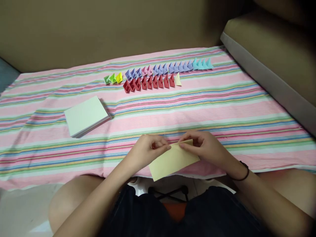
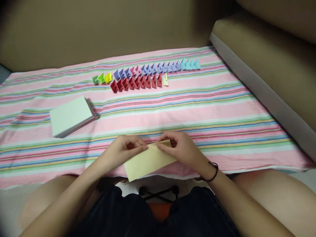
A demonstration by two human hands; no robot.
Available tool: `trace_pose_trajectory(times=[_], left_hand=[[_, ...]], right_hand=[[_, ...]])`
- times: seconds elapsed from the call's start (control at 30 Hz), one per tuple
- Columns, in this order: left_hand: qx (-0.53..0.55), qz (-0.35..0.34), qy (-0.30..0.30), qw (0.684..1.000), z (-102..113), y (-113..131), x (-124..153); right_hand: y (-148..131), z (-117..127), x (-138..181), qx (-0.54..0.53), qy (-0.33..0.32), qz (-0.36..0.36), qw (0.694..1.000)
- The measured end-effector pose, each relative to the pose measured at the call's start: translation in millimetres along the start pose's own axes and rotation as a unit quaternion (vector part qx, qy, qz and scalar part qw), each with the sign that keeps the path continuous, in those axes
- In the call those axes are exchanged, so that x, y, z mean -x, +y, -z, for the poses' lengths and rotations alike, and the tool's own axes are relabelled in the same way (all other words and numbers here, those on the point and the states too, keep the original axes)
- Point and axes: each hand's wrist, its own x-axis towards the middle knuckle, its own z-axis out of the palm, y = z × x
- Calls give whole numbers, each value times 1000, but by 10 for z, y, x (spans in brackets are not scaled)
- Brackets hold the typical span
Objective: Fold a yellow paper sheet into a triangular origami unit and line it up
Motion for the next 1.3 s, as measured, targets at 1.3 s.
trace_pose_trajectory(times=[1.3], left_hand=[[-75, -71, 37, 994, -135, 41, -9]], right_hand=[[-185, -75, -10, 104, 48, 80, 990]])
